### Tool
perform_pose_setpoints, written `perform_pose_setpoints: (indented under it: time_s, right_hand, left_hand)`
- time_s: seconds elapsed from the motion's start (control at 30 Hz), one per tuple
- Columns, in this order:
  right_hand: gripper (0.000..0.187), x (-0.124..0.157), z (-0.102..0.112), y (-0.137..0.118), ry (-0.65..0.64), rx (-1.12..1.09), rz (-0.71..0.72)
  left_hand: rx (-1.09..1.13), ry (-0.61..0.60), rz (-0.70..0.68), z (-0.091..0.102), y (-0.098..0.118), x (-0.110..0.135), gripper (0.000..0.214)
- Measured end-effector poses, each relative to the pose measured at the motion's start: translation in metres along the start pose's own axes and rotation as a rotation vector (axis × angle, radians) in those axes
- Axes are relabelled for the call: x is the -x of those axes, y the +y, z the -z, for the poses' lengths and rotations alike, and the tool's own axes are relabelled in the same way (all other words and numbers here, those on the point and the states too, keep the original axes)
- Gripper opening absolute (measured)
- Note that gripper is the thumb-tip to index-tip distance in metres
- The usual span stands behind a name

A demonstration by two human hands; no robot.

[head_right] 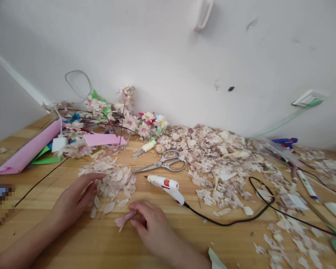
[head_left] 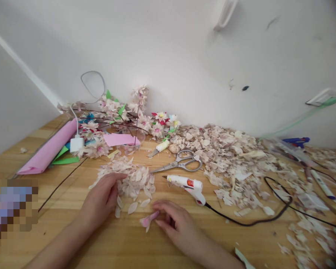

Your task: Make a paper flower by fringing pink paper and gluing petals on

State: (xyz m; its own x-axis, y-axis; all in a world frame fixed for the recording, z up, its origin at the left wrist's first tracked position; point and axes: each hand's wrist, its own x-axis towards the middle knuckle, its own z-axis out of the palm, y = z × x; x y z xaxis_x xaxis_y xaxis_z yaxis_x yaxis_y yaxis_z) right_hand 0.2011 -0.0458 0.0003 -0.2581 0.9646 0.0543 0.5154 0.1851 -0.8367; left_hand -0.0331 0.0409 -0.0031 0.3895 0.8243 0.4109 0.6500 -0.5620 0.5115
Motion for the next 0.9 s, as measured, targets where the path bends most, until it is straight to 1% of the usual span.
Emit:
perform_pose_setpoints:
  time_s: [0.1, 0.23, 0.33, 0.4, 0.47, 0.53, 0.57, 0.63, 0.7, 0.77, 0.8, 0.83, 0.9]
  right_hand:
    - [0.04, 0.002, 0.003, 0.001, -0.002, 0.038, -0.011]
    - [0.033, 0.004, 0.014, -0.003, 0.051, 0.161, 0.037]
    - [0.026, 0.005, 0.025, -0.007, 0.128, 0.288, 0.139]
    - [0.027, 0.006, 0.033, -0.009, 0.223, 0.337, 0.259]
    - [0.034, 0.008, 0.043, -0.011, 0.341, 0.37, 0.377]
    - [0.041, 0.01, 0.054, -0.011, 0.479, 0.383, 0.449]
    - [0.042, 0.01, 0.06, -0.009, 0.556, 0.369, 0.461]
    - [0.037, 0.01, 0.073, -0.005, 0.702, 0.299, 0.452]
    - [0.033, 0.009, 0.087, 0.004, 0.765, 0.214, 0.357]
    - [0.04, 0.008, 0.102, 0.016, 0.709, 0.166, 0.191]
    - [0.044, 0.007, 0.109, 0.022, 0.642, 0.162, 0.147]
    - [0.05, 0.007, 0.116, 0.028, 0.563, 0.17, 0.11]
    - [0.059, 0.009, 0.124, 0.036, 0.346, 0.213, 0.004]
  left_hand:
    - [0.03, -0.072, -0.03, 0.001, 0.001, 0.0, 0.026]
    - [0.019, -0.209, -0.088, 0.001, 0.009, 0.0, 0.033]
    - [-0.025, -0.202, -0.114, -0.001, 0.009, 0.001, 0.037]
    - [-0.047, -0.178, -0.109, -0.003, 0.006, 0.001, 0.042]
    - [-0.069, -0.141, -0.075, -0.004, 0.003, 0.001, 0.046]
    - [-0.085, -0.091, -0.03, -0.003, 0.002, 0.001, 0.048]
    - [-0.084, -0.068, -0.011, -0.002, 0.002, 0.001, 0.048]
    - [-0.067, -0.046, 0.019, 0.0, 0.003, 0.0, 0.049]
    - [-0.043, -0.077, 0.0, 0.003, 0.005, -0.001, 0.046]
    - [-0.037, -0.123, -0.047, 0.006, 0.006, -0.002, 0.04]
    - [-0.044, -0.138, -0.07, 0.008, 0.006, -0.003, 0.039]
    - [-0.055, -0.146, -0.088, 0.011, 0.006, -0.004, 0.038]
    - [-0.084, -0.143, -0.099, 0.015, 0.005, -0.005, 0.04]
